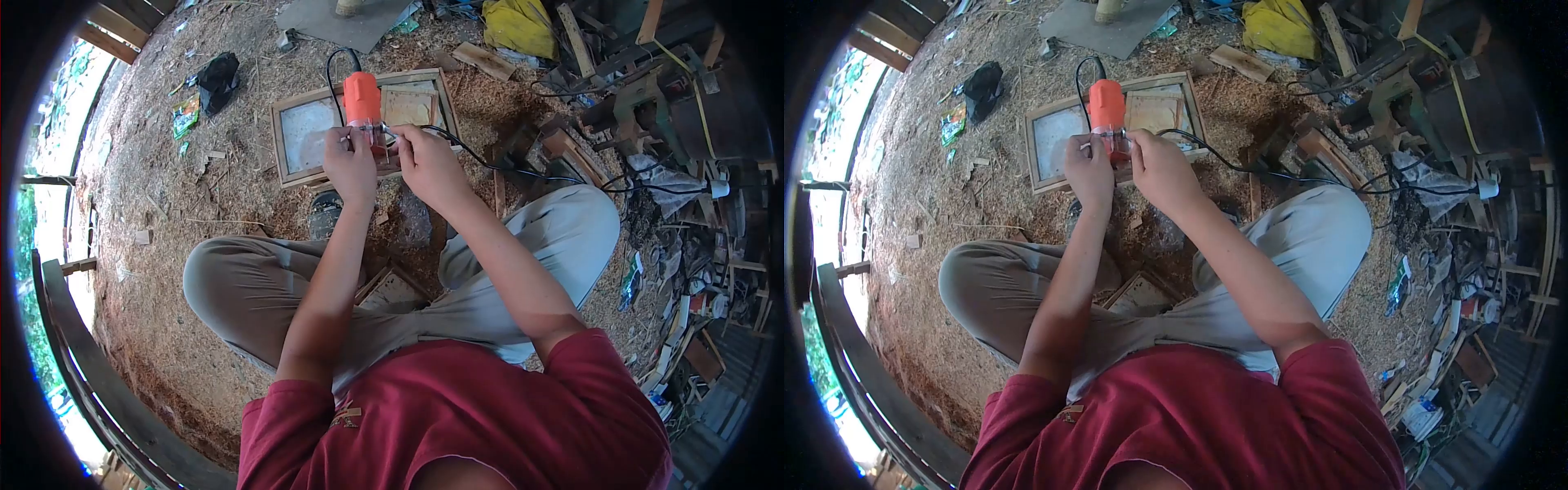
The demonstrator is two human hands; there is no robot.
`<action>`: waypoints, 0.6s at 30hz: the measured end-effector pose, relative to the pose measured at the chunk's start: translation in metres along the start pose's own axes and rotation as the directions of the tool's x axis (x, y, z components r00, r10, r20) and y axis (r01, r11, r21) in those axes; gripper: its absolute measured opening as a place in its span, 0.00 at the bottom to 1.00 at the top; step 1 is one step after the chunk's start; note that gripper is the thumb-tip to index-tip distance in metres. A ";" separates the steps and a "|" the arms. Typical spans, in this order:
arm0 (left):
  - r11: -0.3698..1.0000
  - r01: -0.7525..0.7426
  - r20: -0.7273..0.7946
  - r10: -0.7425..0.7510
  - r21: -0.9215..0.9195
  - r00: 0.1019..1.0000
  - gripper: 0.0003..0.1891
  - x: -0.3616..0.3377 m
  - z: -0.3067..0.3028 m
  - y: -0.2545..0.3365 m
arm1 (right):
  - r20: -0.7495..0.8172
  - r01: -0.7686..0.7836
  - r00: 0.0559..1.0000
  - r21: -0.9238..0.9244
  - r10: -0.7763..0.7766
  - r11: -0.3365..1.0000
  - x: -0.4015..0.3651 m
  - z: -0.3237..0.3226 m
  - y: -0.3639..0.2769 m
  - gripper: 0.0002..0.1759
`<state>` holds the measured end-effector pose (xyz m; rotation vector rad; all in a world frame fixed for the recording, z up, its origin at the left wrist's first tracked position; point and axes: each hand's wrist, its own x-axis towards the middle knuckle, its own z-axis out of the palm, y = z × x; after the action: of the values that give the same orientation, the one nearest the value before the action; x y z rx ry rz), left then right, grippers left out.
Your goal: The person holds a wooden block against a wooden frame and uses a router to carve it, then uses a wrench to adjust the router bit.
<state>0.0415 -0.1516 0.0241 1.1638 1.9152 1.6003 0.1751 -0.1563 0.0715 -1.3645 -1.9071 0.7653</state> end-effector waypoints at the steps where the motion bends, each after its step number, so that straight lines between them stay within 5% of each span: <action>1: 0.999 -0.002 0.012 0.002 0.032 1.000 0.07 0.001 -0.001 -0.001 | 0.000 0.006 1.000 -0.003 -0.006 1.000 0.000 0.001 0.002 0.12; 8: 0.992 0.011 0.013 -0.012 0.124 1.000 0.09 0.000 0.000 0.000 | -0.029 0.063 0.997 -0.067 -0.066 0.996 0.000 0.006 0.009 0.10; 18: 0.988 -0.054 0.004 0.054 0.143 0.999 0.08 0.001 0.001 -0.009 | 0.176 0.065 0.982 -0.009 -0.063 0.998 0.016 -0.012 0.018 0.11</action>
<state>0.0386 -0.1505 0.0152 1.2828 2.0439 1.5107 0.1907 -0.1347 0.0678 -1.2739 -2.0857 0.8657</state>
